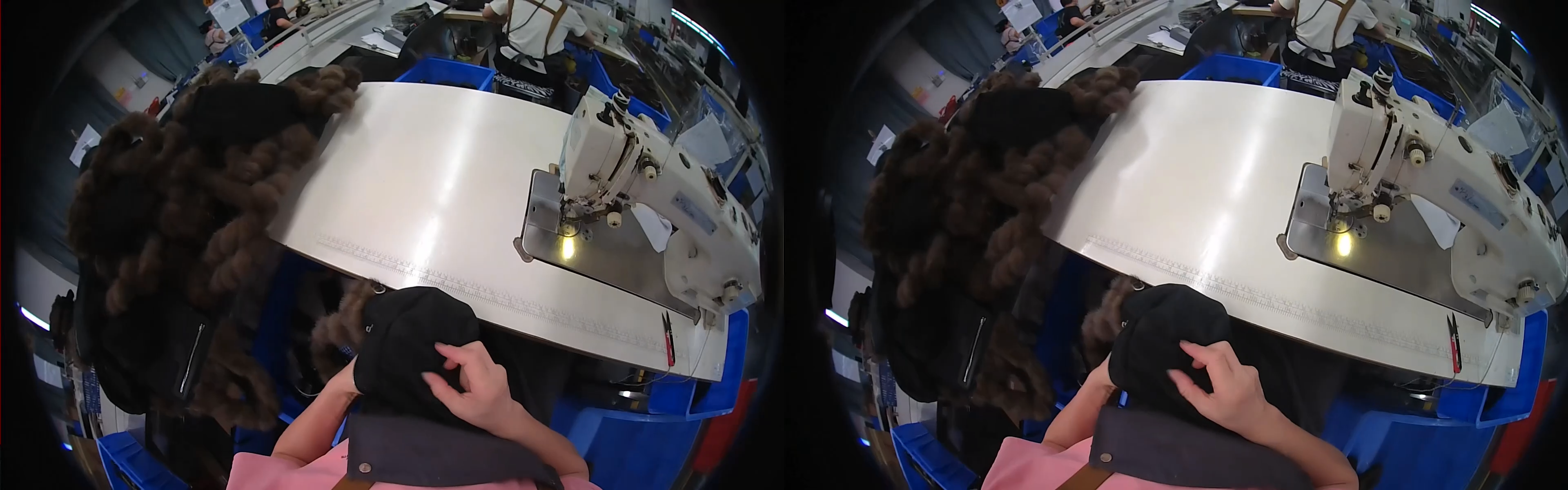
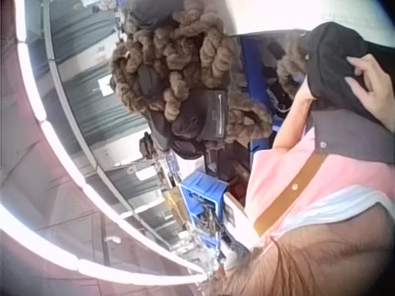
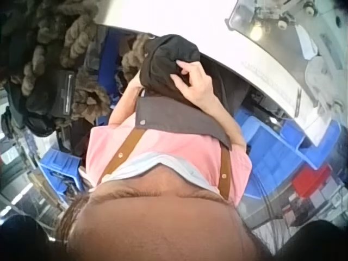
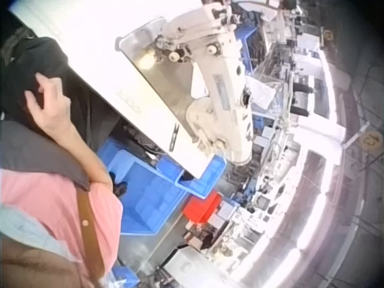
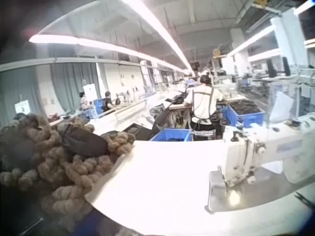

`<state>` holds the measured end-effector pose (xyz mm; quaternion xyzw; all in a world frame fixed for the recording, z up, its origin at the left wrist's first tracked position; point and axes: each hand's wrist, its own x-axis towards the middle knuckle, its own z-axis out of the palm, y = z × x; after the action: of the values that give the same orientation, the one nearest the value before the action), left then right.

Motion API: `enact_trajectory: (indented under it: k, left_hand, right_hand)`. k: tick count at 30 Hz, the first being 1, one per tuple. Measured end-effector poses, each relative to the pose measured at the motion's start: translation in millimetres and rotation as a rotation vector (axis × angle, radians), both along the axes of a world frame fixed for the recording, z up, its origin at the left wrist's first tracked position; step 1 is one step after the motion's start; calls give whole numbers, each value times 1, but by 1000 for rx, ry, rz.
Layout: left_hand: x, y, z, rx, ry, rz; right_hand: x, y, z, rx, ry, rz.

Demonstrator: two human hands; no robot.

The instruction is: Sewing fur handles and fabric components of a bag together using an industrial sewing machine.

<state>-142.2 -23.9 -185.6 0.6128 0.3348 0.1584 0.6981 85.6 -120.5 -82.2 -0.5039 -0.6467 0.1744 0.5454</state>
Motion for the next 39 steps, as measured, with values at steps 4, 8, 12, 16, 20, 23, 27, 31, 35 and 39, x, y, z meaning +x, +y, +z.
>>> enact_trajectory:
  k: [4, 8, 12, 16, 20, 23, 27, 31, 35, 39]
  left_hand:
    - [8, -11, 31, -177, -23, 43]
    - [24, -16, 61, -377, -99, 74]
    - [49, -27, 105, -489, -102, 303]
    - [54, -26, 98, -345, -276, 310]
    - [56, -23, 93, -283, -256, 177]
    - [50, -18, 85, -93, -199, 28]
    - [44, -7, 63, 140, -141, -188]
    - [36, 2, 56, 379, -73, -394]
    - [40, -5, 91, 290, 0, -408]
    - [34, -4, 109, 959, 91, -437]
  right_hand:
    - [2, -2, 1, -138, 34, 166]
    - [8, -8, -7, -457, 67, 358]
    - [10, -11, -27, -367, -208, 266]
    - [33, -5, 11, -49, -362, 182]
    - [7, 22, 71, 336, -515, 277]
    - [-11, 33, 40, 330, -677, 387]
    - [-11, 33, 35, 452, -718, 346]
    - [-1, 37, 34, 409, -729, 353]
    - [14, 37, 32, 489, -684, 465]
    - [29, 36, 46, 394, -726, 553]
